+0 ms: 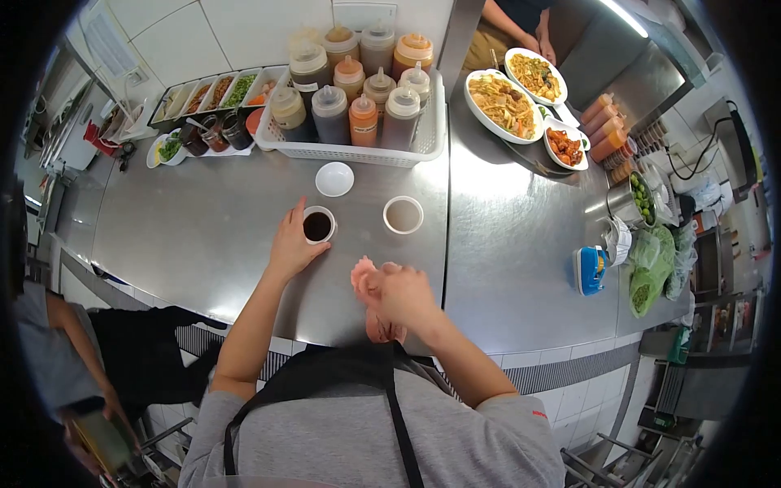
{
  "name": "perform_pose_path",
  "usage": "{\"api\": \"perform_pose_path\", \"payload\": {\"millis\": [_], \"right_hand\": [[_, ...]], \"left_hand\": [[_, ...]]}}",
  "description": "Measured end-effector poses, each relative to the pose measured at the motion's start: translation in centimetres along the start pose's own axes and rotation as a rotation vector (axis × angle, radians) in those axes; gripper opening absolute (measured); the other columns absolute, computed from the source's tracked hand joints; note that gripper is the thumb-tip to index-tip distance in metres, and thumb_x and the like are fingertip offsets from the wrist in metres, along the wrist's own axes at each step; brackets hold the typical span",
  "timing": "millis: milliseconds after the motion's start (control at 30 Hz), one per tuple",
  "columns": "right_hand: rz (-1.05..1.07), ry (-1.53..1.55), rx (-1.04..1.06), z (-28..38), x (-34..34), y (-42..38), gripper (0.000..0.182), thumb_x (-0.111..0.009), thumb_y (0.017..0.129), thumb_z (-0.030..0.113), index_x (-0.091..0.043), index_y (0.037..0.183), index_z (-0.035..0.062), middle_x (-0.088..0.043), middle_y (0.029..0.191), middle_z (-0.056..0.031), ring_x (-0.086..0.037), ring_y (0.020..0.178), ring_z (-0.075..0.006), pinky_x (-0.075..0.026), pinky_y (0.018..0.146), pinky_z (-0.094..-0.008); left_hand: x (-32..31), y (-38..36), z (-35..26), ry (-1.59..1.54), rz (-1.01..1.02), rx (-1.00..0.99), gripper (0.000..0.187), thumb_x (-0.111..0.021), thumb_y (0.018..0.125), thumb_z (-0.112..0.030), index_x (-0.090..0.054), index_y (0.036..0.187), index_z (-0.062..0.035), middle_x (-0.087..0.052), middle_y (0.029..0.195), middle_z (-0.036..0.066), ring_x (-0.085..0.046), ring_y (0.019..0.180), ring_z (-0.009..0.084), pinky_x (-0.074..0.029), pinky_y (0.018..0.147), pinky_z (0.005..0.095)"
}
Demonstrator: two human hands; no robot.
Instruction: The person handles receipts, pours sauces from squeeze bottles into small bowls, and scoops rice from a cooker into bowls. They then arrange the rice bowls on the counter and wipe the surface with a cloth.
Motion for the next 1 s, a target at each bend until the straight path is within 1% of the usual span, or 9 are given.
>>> {"api": "perform_pose_path", "payload": {"millis": [33, 100, 200, 333, 500, 733, 867, 933, 1000], "right_hand": [[0.099, 0.163, -0.073, -1.4, -0.2, 0.5, 0.040, -0.067, 0.065, 0.027, -0.056, 0.096, 0.0047, -0.054, 0.101, -0.0151, -0.054, 0.089, -0.0330, -0.047, 0.068, -0.0408], [-0.172, 0.147, -0.242, -4.7, 3.1, 2.1, 0.058, -0.073, 0.062, 0.026, -0.050, 0.112, 0.0064, -0.050, 0.113, -0.0119, -0.051, 0.097, -0.0334, -0.045, 0.079, -0.0389], [-0.493, 0.008, -0.151, -6.3, 4.6, 4.5, 0.070, -0.072, 0.061, 0.018, -0.040, 0.123, 0.0060, -0.050, 0.110, -0.0145, -0.047, 0.099, -0.0328, -0.041, 0.083, -0.0380], [-0.336, 0.170, -0.197, -9.1, 1.6, 6.3, 0.078, -0.072, 0.058, 0.016, -0.036, 0.126, 0.0057, -0.049, 0.111, -0.0173, -0.044, 0.103, -0.0340, -0.037, 0.088, -0.0389], [-0.575, 0.195, -0.272, -15.4, 4.6, 6.7, 0.075, -0.071, 0.056, 0.015, -0.039, 0.123, 0.0045, -0.049, 0.109, -0.0215, -0.044, 0.102, -0.0370, -0.037, 0.088, -0.0426], [-0.649, 0.202, -0.282, -23.8, 6.7, 14.4, 0.074, -0.072, 0.057, 0.015, -0.039, 0.122, 0.0034, -0.047, 0.114, -0.0217, -0.043, 0.104, -0.0388, -0.037, 0.089, -0.0427], [-0.715, 0.274, -0.195, -23.6, 6.6, 15.2, 0.072, -0.073, 0.061, 0.016, -0.037, 0.123, 0.0036, -0.046, 0.117, -0.0210, -0.042, 0.110, -0.0367, -0.035, 0.092, -0.0422], [-0.908, 0.203, -0.152, -22.5, 7.4, 12.0, 0.066, -0.069, 0.066, 0.016, -0.039, 0.122, 0.0012, -0.049, 0.113, -0.0219, -0.045, 0.108, -0.0361, -0.035, 0.093, -0.0421], [-0.882, 0.371, -0.312, -19.7, 7.2, 7.7, 0.043, -0.061, 0.073, 0.013, -0.048, 0.112, -0.0006, -0.053, 0.106, -0.0231, -0.050, 0.100, -0.0361, -0.037, 0.091, -0.0399]], "left_hand": [[0.0, 0.0, -0.2, 0.003, 0.009, -0.005, 0.095, -0.077, 0.057, -0.019, -0.023, 0.134, -0.0041, -0.043, 0.121, 0.019, -0.043, 0.111, 0.0335, -0.039, 0.091, 0.0391], [0.1, 0.1, -0.4, -0.013, 0.000, 0.003, 0.095, -0.078, 0.057, -0.018, -0.023, 0.134, -0.0051, -0.042, 0.121, 0.019, -0.043, 0.111, 0.0340, -0.039, 0.091, 0.0393], [0.0, 0.0, -0.9, -0.010, -0.020, -0.011, 0.095, -0.078, 0.057, -0.018, -0.022, 0.134, -0.0057, -0.043, 0.120, 0.019, -0.043, 0.110, 0.0345, -0.039, 0.091, 0.0394], [0.2, -0.1, -1.2, -0.031, -0.015, -0.018, 0.097, -0.078, 0.056, -0.018, -0.022, 0.134, -0.0057, -0.041, 0.121, 0.020, -0.042, 0.112, 0.0351, -0.038, 0.091, 0.0395], [1.1, -0.6, -1.3, -0.047, -0.067, -0.046, 0.100, -0.079, 0.053, -0.019, -0.021, 0.134, -0.0050, -0.036, 0.126, 0.021, -0.039, 0.115, 0.0357, -0.038, 0.093, 0.0398], [2.3, -1.1, -0.5, -0.100, -0.084, -0.047, 0.095, -0.078, 0.057, -0.022, -0.024, 0.133, -0.0032, -0.036, 0.126, 0.020, -0.043, 0.111, 0.0334, -0.041, 0.089, 0.0381], [1.9, 4.1, 1.5, -0.243, -0.119, 0.088, 0.054, -0.066, 0.072, -0.025, -0.049, 0.116, 0.0014, -0.058, 0.098, 0.019, -0.056, 0.092, 0.0338, -0.045, 0.080, 0.0390], [1.1, 6.9, 2.1, -0.159, -0.114, 0.126, 0.044, -0.062, 0.074, -0.025, -0.054, 0.108, 0.0022, -0.060, 0.090, 0.020, -0.057, 0.086, 0.0352, -0.045, 0.077, 0.0394], [-0.2, 9.4, 2.6, -0.010, -0.138, 0.080, 0.034, -0.057, 0.076, -0.024, -0.060, 0.096, 0.0032, -0.061, 0.081, 0.022, -0.058, 0.079, 0.0375, -0.046, 0.073, 0.0404]]}}
Point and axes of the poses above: each hand's wrist, its own y-axis towards the middle knuckle, its own x-axis out of the back of the hand, z = x × y, the point moved 9 cm from there along y, towards the middle knuckle
